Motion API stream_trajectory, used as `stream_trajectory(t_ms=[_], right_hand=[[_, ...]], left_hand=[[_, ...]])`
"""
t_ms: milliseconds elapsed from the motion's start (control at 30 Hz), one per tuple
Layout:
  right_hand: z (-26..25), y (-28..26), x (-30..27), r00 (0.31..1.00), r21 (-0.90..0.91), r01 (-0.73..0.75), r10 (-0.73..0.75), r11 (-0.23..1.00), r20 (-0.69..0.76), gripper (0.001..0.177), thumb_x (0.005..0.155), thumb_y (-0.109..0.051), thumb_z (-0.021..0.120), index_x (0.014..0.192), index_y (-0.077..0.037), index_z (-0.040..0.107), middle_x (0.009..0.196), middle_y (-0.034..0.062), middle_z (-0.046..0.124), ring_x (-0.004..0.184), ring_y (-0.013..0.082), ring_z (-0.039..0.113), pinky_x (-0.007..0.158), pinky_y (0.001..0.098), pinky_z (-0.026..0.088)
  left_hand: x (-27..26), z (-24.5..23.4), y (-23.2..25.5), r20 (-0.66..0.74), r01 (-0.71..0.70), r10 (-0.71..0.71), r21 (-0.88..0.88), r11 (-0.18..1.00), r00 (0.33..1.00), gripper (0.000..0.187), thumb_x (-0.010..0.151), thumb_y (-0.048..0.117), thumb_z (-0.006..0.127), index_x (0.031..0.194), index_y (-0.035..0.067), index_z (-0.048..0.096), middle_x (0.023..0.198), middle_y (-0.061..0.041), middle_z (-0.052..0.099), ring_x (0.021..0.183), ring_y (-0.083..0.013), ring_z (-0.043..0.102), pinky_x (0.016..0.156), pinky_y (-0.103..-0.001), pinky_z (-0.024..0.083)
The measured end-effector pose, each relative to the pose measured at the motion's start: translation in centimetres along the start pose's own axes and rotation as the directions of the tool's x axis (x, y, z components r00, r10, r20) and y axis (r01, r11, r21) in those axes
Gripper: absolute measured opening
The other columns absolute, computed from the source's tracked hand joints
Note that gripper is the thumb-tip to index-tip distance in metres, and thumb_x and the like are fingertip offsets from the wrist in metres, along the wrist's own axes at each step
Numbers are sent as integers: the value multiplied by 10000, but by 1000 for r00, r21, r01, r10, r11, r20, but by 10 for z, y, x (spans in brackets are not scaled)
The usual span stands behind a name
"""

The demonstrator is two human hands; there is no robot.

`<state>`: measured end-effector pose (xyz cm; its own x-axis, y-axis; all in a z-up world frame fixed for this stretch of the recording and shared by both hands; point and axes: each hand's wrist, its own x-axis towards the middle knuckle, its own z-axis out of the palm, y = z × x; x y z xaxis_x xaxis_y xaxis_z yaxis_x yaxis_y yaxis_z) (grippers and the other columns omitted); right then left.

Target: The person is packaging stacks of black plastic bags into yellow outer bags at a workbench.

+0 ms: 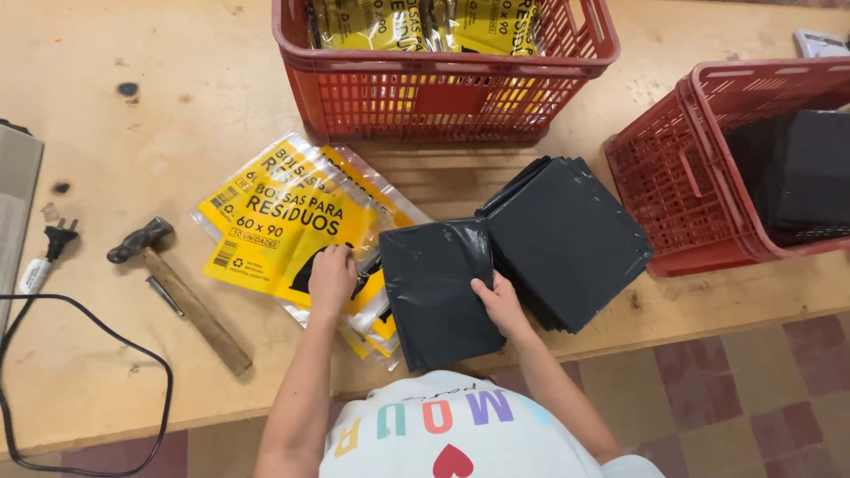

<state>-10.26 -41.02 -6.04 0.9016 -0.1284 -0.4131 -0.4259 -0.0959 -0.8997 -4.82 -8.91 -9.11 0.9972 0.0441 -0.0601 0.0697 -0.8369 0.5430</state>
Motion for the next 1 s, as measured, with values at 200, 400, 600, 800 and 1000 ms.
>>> stream_trajectory(t_ms=[200, 400, 600, 800, 1000], right_hand=[[11, 2, -7, 999, 60, -48, 47, 997, 11, 244, 957, -130, 644, 1189, -64, 677, 919, 182, 747, 806, 256, 733, 664, 423, 630], [23, -17, -6, 999, 46, -55, 54, 997, 6, 247, 953, -134, 657, 1189, -66, 684, 936, 177, 751, 793, 258, 736, 653, 426, 627], [25, 3, 12, 999, 65, -34, 36, 997, -26, 245, 956, -116, 641, 1193, -63, 679, 961, 165, 746, 817, 245, 727, 666, 415, 625], [16, 3, 11, 998, 24, -55, 55, 998, 22, 220, 940, -130, 680, 1151, -70, 695, 922, 147, 754, 746, 208, 715, 602, 387, 620], [12, 16, 15, 995, -3, -72, 72, 997, 63, 203, 895, -104, 707, 1097, -82, 714, 866, 106, 736, 719, 196, 708, 577, 353, 613]], left_hand=[[3, 9, 22, -155, 192, -171, 135, 972, 973, 153, 933, 220, 520, 935, 91, 602, 823, -75, 549, 895, -286, 575, 671, -467, 597], [14, 26, 8, -127, 126, -110, 127, 984, 986, 175, 923, 252, 645, 942, 78, 636, 898, -84, 579, 998, -318, 576, 669, -511, 594], [11, -1, 9, 21, 100, -101, 42, 994, 995, 327, 967, 354, 583, 732, 151, 687, 836, -24, 583, 1017, -296, 558, 658, -506, 587], [4, -3, 14, 7, -27, 27, 173, 985, 1000, 155, 865, 238, 731, 876, 93, 678, 930, -90, 543, 1041, -358, 513, 727, -531, 539], [9, 2, 8, -1, -27, 28, 207, 978, 1000, 105, 926, 210, 661, 904, 122, 714, 926, -39, 574, 1061, -294, 519, 746, -480, 545]])
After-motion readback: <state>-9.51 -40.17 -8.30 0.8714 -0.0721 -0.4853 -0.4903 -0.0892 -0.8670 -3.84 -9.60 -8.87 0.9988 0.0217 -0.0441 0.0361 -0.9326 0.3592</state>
